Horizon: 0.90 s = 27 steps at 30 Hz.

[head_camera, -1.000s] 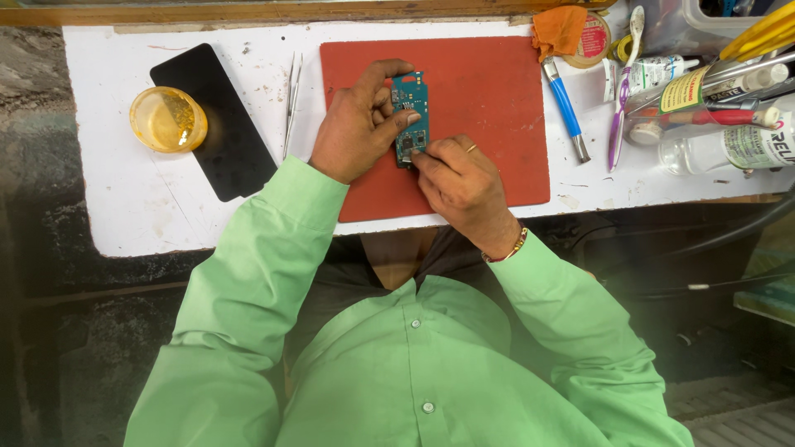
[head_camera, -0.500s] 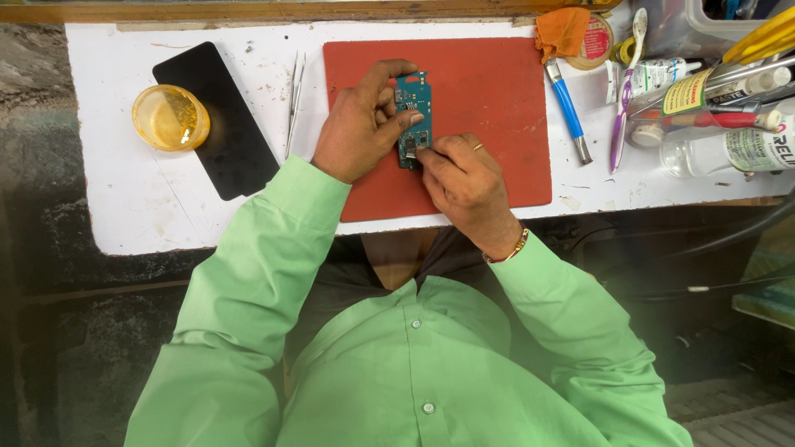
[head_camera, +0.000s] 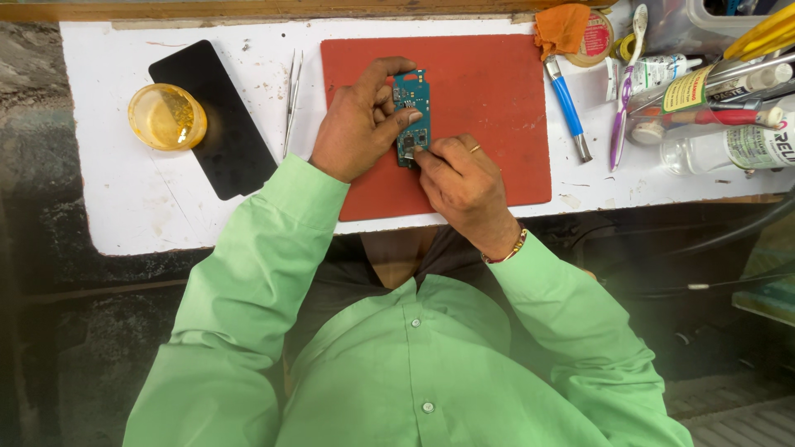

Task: The person works on a phone motherboard at a repair bench, rubbing the board with a small block, brushing it, and picking at components with tweezers. They then apply flux from a small container and solder points on the board using a soldering iron.

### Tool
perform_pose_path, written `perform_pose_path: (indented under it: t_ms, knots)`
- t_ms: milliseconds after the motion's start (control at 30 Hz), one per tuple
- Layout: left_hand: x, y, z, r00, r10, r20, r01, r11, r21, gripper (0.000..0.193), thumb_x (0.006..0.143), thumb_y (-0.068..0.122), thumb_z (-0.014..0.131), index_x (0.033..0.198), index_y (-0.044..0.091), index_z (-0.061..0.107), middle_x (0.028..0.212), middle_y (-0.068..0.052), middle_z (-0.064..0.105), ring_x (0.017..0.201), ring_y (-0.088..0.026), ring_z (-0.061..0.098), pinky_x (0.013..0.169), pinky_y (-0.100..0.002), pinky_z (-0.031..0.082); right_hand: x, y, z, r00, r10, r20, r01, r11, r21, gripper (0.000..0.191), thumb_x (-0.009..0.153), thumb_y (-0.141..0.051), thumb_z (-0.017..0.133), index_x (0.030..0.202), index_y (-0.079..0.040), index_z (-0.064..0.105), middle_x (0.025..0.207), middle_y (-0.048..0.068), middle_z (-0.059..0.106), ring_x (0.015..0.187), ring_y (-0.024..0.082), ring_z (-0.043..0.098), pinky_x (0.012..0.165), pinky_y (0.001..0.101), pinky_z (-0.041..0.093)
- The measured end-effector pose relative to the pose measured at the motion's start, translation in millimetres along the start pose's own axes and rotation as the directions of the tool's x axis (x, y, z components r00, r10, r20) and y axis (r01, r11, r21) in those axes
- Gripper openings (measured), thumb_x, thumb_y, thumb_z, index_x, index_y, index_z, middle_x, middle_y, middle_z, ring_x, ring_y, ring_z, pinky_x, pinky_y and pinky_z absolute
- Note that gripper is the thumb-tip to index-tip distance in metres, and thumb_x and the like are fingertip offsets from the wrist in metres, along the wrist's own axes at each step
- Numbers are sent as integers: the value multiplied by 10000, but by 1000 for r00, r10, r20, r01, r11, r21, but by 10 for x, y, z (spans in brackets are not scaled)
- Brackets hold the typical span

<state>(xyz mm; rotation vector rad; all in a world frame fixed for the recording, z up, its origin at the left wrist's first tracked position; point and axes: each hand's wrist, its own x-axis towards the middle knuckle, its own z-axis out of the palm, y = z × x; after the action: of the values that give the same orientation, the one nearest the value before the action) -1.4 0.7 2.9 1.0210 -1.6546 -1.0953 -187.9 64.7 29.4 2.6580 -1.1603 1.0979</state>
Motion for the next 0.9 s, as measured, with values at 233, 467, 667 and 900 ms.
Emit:
perform_pose_path:
  t_ms: [233, 467, 667, 900]
  knots:
    - [-3, -7, 0, 1000, 4, 2, -5, 1000, 12, 492, 945, 51, 779, 1383, 75, 556, 673, 7, 568, 568, -61, 485, 523, -256, 411, -8, -1, 7, 1000, -11, 2, 11, 1000, -6, 212, 834, 87, 779, 1024, 11, 724, 977, 86, 605, 851, 261, 614, 719, 356, 531]
    - [-9, -9, -5, 1000, 9, -1, -8, 999, 43, 495, 944, 59, 785, 1383, 76, 556, 658, -2, 543, 554, -70, 458, 514, -261, 392, 0, 11, 19, 1000, -10, -11, 10, 1000, -28, 201, 836, 86, 781, 1012, 9, 725, 955, 78, 598, 833, 256, 606, 703, 353, 529]
    - [-6, -10, 2, 1000, 23, -7, -22, 999, 45, 496, 942, 63, 787, 1380, 81, 557, 652, -2, 543, 550, -70, 465, 515, -261, 393, -19, 13, 13, 1000, 1, 2, -1, 1000, -16, 211, 827, 81, 784, 1014, 2, 728, 954, 80, 603, 836, 255, 608, 699, 355, 531]
    - [0, 35, -14, 999, 34, 0, -34, 999, 42, 511, 939, 66, 788, 1389, 92, 549, 662, -6, 537, 567, -85, 471, 529, -267, 405, -70, 63, -14, 995, 78, -58, -72, 992, 99, 233, 822, 58, 786, 1037, -24, 748, 993, 91, 650, 874, 260, 659, 737, 352, 544]
